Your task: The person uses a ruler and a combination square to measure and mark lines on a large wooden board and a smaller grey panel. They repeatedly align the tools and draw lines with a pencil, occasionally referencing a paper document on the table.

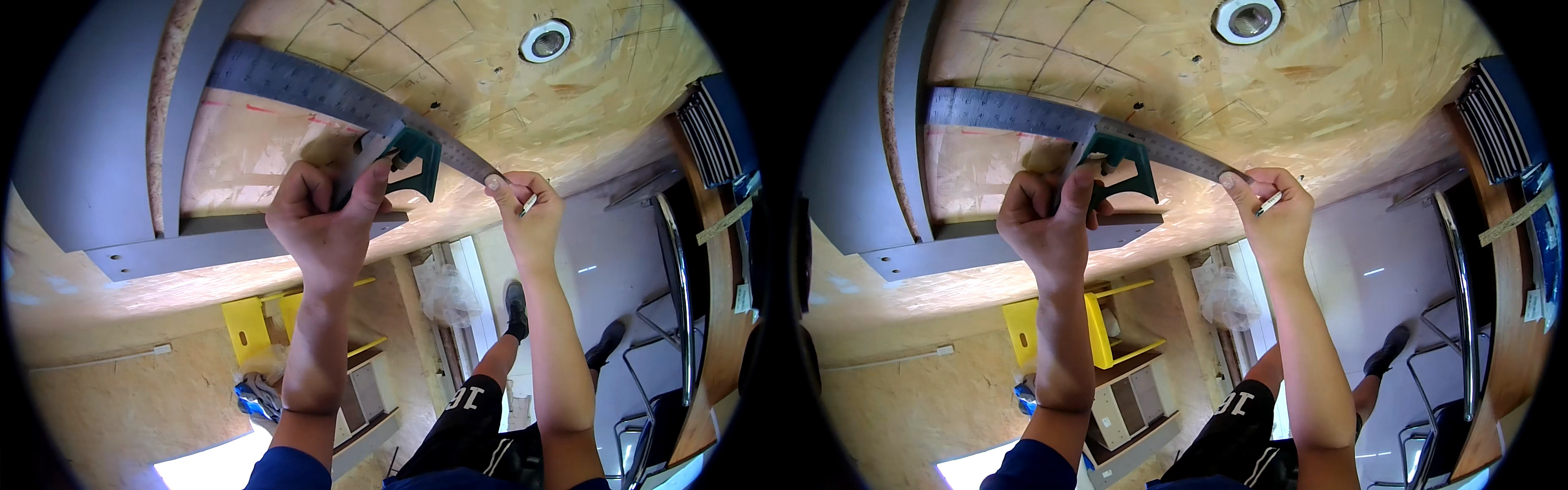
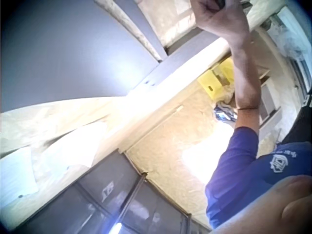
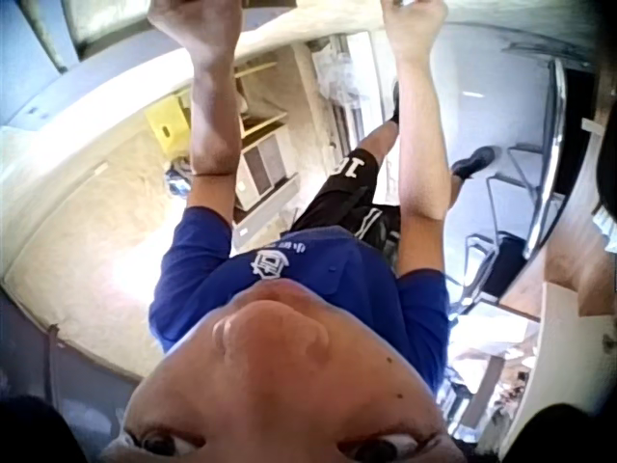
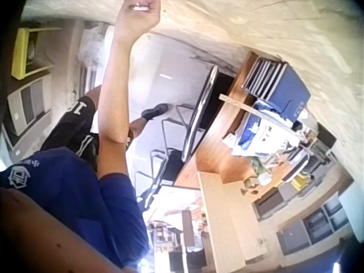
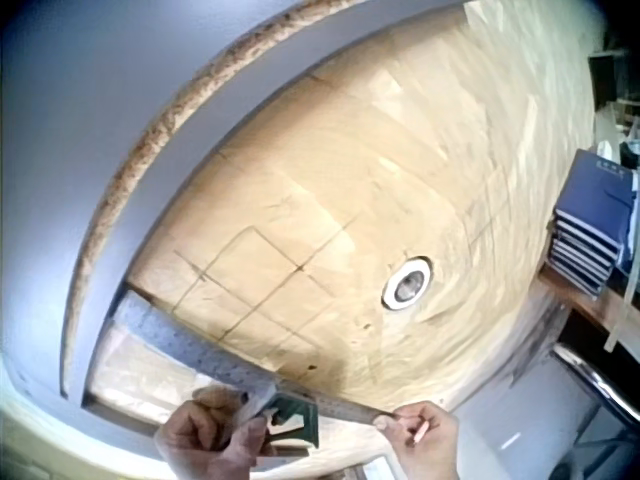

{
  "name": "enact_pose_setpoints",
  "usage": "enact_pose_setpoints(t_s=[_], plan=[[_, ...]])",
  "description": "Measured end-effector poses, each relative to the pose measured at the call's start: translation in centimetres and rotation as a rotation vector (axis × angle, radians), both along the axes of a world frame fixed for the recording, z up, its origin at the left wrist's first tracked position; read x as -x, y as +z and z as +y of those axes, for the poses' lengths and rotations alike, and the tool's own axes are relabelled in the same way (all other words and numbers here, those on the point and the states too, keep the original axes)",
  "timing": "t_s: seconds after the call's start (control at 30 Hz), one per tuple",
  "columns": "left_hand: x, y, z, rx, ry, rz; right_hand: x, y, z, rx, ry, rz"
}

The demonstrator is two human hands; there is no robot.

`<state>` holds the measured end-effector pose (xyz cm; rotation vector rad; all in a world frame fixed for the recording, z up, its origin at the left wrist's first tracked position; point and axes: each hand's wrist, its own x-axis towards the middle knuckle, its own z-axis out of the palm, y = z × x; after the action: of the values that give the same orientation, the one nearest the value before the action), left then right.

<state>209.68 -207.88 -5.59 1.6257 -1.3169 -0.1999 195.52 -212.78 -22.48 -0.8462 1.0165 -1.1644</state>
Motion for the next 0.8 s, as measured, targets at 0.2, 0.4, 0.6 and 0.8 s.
enact_pose_setpoints(t_s=[0.2,0.4,0.6,0.8], plan=[[0.7,0.0,-0.1,-0.002,-0.003,0.039,-0.3,-0.6,-0.2,0.000,0.004,-0.067],[0.5,-0.1,-0.1,-0.003,-0.021,0.034,-0.4,-0.5,-0.6,0.020,0.000,-0.020],[1.0,0.2,-0.2,-0.041,0.068,0.037,-0.6,-0.7,-0.4,-0.052,-0.005,0.005],[1.6,0.7,-0.7,-0.042,0.064,0.053,-0.1,-0.1,-0.9,0.007,-0.040,-0.006]])
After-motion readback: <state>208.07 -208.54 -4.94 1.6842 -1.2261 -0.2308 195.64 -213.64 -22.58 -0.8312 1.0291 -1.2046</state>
